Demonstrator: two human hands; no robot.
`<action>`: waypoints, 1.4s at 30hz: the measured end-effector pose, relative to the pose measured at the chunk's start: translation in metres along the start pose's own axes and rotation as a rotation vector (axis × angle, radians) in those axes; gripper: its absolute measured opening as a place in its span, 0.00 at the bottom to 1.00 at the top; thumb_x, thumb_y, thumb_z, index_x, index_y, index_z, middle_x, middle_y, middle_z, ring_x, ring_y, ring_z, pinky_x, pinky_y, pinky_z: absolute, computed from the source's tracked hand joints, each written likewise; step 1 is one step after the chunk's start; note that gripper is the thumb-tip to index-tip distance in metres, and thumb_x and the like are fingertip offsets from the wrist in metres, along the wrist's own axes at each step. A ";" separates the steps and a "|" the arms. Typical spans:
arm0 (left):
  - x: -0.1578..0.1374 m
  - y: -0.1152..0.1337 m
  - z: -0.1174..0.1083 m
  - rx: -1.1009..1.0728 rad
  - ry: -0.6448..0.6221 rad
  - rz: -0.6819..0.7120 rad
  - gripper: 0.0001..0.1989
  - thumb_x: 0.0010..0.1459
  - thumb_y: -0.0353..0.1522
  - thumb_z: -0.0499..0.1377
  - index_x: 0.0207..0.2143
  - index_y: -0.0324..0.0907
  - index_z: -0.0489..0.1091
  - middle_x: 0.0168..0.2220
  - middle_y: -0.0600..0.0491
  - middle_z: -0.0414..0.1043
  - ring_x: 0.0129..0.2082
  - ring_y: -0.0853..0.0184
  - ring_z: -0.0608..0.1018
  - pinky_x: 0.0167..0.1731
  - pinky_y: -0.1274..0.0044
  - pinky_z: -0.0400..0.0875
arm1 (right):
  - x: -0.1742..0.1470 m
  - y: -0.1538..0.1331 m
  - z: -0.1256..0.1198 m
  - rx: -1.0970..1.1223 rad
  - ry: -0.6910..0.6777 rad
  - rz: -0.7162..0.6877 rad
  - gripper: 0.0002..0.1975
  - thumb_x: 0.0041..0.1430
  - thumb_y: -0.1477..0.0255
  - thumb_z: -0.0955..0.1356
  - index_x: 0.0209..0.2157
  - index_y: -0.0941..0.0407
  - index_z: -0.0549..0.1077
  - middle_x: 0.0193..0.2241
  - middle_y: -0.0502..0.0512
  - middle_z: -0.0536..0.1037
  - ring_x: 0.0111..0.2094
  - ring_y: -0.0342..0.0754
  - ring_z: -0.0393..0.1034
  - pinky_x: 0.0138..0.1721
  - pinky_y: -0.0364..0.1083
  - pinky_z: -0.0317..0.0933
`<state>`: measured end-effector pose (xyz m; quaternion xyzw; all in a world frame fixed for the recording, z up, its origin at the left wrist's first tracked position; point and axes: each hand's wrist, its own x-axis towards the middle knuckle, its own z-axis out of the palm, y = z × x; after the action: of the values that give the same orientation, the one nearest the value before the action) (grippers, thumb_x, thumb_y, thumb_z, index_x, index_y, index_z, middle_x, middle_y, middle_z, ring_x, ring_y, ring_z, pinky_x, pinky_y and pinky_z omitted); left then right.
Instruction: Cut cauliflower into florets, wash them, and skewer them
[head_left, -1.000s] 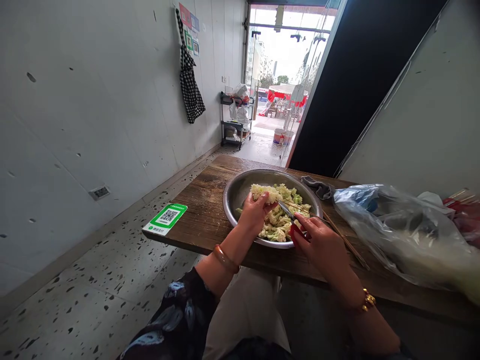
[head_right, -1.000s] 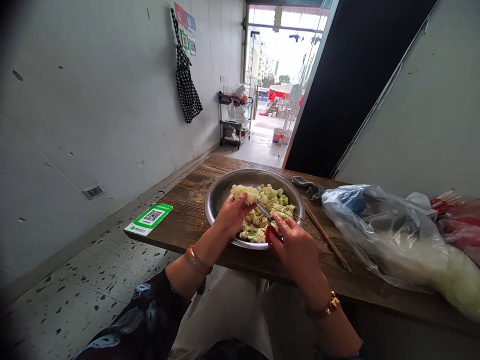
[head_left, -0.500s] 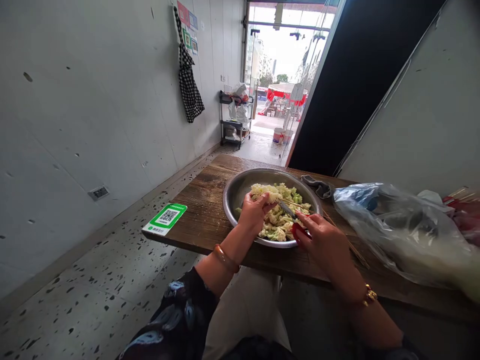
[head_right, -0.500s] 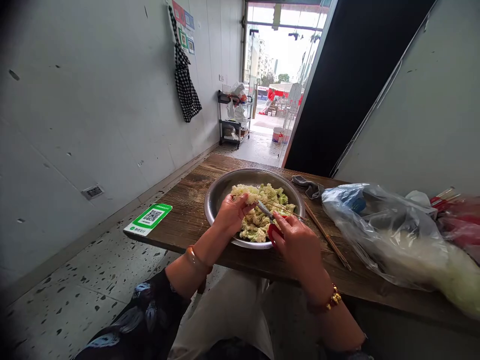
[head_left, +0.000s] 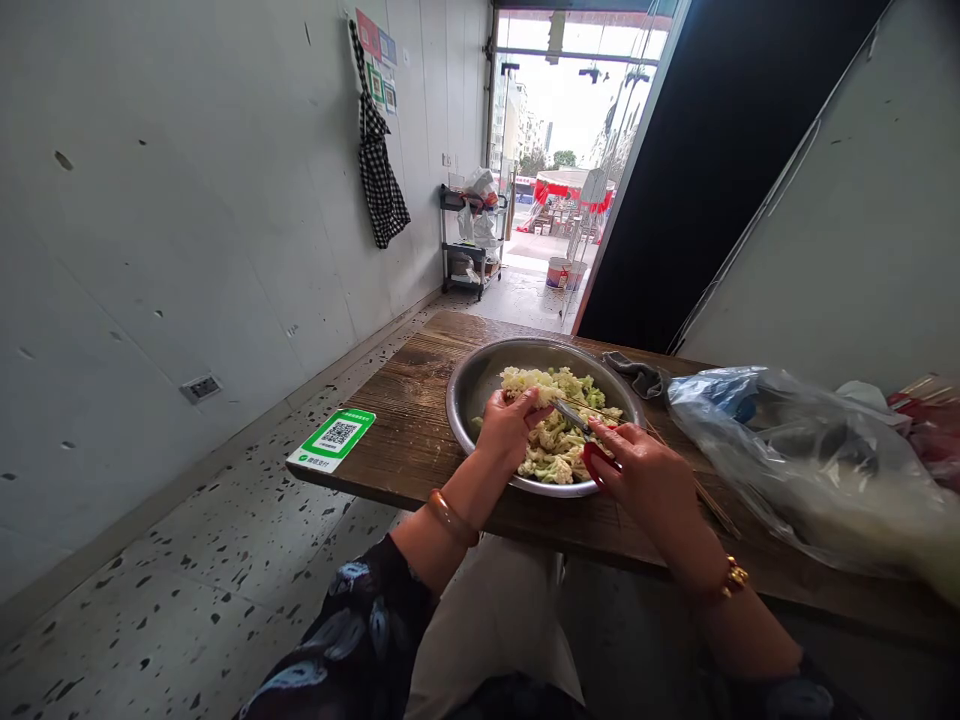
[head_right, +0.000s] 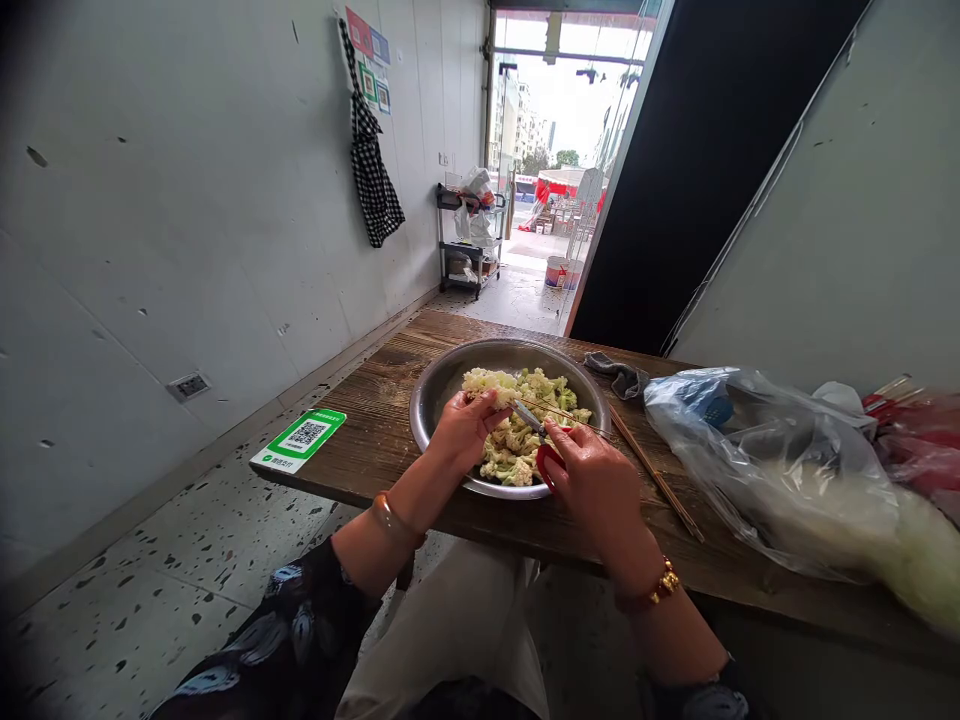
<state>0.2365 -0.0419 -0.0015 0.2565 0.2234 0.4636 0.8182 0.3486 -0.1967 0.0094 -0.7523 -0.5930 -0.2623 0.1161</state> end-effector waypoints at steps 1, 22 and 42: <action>0.000 0.000 0.000 0.001 -0.003 -0.003 0.15 0.47 0.23 0.69 0.31 0.38 0.64 0.29 0.55 0.73 0.29 0.71 0.77 0.37 0.72 0.77 | 0.000 0.000 0.000 -0.009 -0.002 0.004 0.18 0.65 0.63 0.64 0.53 0.52 0.76 0.39 0.56 0.80 0.30 0.47 0.72 0.29 0.45 0.56; 0.003 0.002 0.001 -0.022 0.012 -0.122 0.06 0.56 0.20 0.60 0.27 0.34 0.70 0.27 0.50 0.75 0.28 0.70 0.78 0.35 0.75 0.79 | -0.003 0.010 0.017 0.110 0.079 -0.015 0.18 0.65 0.65 0.65 0.52 0.55 0.76 0.41 0.57 0.81 0.38 0.49 0.74 0.36 0.45 0.62; 0.000 0.000 0.003 -0.043 0.029 -0.123 0.09 0.55 0.18 0.60 0.23 0.33 0.70 0.23 0.51 0.74 0.26 0.70 0.78 0.43 0.69 0.79 | -0.002 0.002 0.026 0.108 0.141 -0.001 0.16 0.66 0.65 0.65 0.51 0.55 0.76 0.40 0.54 0.81 0.32 0.46 0.74 0.31 0.44 0.59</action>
<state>0.2380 -0.0424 0.0010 0.2178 0.2406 0.4208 0.8471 0.3570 -0.1861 -0.0129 -0.7243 -0.5971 -0.2824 0.1975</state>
